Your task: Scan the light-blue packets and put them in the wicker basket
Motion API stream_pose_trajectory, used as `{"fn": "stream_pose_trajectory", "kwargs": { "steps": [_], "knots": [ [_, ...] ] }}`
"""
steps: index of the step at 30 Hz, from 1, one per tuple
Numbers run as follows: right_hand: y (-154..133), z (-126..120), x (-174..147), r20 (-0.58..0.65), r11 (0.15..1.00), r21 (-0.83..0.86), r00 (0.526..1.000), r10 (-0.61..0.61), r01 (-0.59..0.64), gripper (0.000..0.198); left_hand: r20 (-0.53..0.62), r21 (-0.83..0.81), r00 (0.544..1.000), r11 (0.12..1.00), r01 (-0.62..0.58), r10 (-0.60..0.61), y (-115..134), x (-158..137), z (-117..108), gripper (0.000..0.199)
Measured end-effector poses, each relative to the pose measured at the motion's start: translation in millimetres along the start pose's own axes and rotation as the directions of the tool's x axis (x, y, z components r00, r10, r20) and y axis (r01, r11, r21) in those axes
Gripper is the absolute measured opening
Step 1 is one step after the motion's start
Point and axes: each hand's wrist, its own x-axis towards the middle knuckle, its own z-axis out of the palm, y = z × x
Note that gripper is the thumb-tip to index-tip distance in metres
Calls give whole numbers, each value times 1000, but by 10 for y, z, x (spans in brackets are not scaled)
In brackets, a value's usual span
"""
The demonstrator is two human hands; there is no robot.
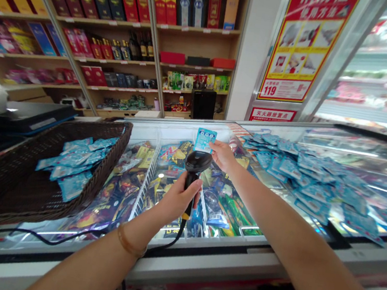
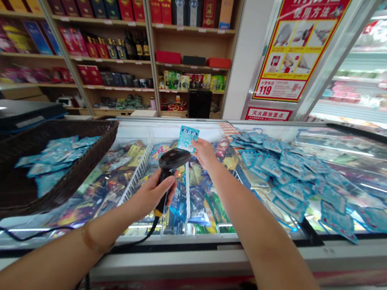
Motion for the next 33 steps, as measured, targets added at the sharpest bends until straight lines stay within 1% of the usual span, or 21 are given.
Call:
{"fn": "stream_pose_trajectory", "kwargs": {
  "steps": [3, 5, 6, 8, 10, 12, 13, 15, 17, 19, 21, 23, 25, 27, 29, 30, 31, 32, 33],
  "knots": [
    [28, 21, -17, -36, 1000, -2, 999, 21, -21, 17, -32, -7, 999, 1000, -13, 13, 4, 0, 7, 46],
    [51, 82, -7, -98, 996, -27, 992, 77, -80, 15, -111, -20, 994, 1000, -17, 14, 64, -13, -16, 46],
    [59, 138, 12, -136, 992, -41, 984, 114, -121, 15, -178, -36, 984, 999, -13, 6, 117, -25, -45, 46],
    [55, 318, 76, -203, 979, -52, 962, 181, -195, 13, -338, -87, 941, 996, -17, -14, 270, -63, -153, 45],
    [25, 604, 168, -214, 971, -35, 951, 222, -235, 13, -479, -143, 878, 987, -71, -6, 461, -124, -334, 45],
    [-19, 990, 264, -154, 969, -5, 957, 244, -247, 14, -588, -159, 807, 970, -182, 55, 654, -210, -574, 45],
    [-38, 1211, 306, -102, 966, 3, 961, 256, -257, 14, -624, -151, 778, 964, -218, 78, 741, -260, -704, 45],
    [-60, 1672, 365, -15, 960, 3, 960, 280, -280, 15, -698, -119, 707, 956, -268, 111, 884, -367, -961, 44],
    [-50, 2101, 386, 108, 954, -20, 948, 300, -299, 13, -767, -88, 631, 953, -290, 121, 979, -473, -1179, 41],
    [-9, 2424, 371, 225, 954, -71, 927, 301, -292, 9, -812, -78, 572, 950, -301, 114, 1029, -562, -1335, 37],
    [50, 2591, 332, 274, 955, -128, 916, 292, -266, 13, -831, -88, 548, 948, -307, 100, 1040, -620, -1424, 34],
    [109, 2579, 286, 258, 954, -176, 924, 282, -242, 23, -832, -114, 549, 943, -313, 82, 1021, -638, -1450, 34],
    [150, 2399, 249, 224, 949, -227, 936, 271, -221, 34, -817, -163, 574, 936, -313, 50, 982, -612, -1417, 33],
    [159, 2080, 232, 176, 939, -289, 953, 245, -188, 39, -779, -228, 626, 926, -302, 13, 931, -544, -1327, 32],
    [131, 1657, 236, 97, 916, -379, 978, 184, -134, 38, -731, -279, 682, 919, -280, -15, 874, -443, -1185, 32],
    [101, 1417, 242, 52, 884, -459, 990, 130, -92, 35, -707, -293, 707, 918, -267, -20, 844, -384, -1097, 33],
    [61, 1163, 247, 10, 832, -552, 998, 65, -48, 32, -680, -301, 733, 919, -253, -20, 813, -319, -1001, 34],
    [8, 900, 248, -23, 756, -655, 1000, -7, -10, 29, -650, -305, 760, 922, -240, -17, 782, -252, -899, 36],
    [-57, 632, 242, -50, 646, -763, 996, -79, 13, 27, -617, -308, 787, 925, -225, -14, 750, -181, -794, 38]
  ]
}}
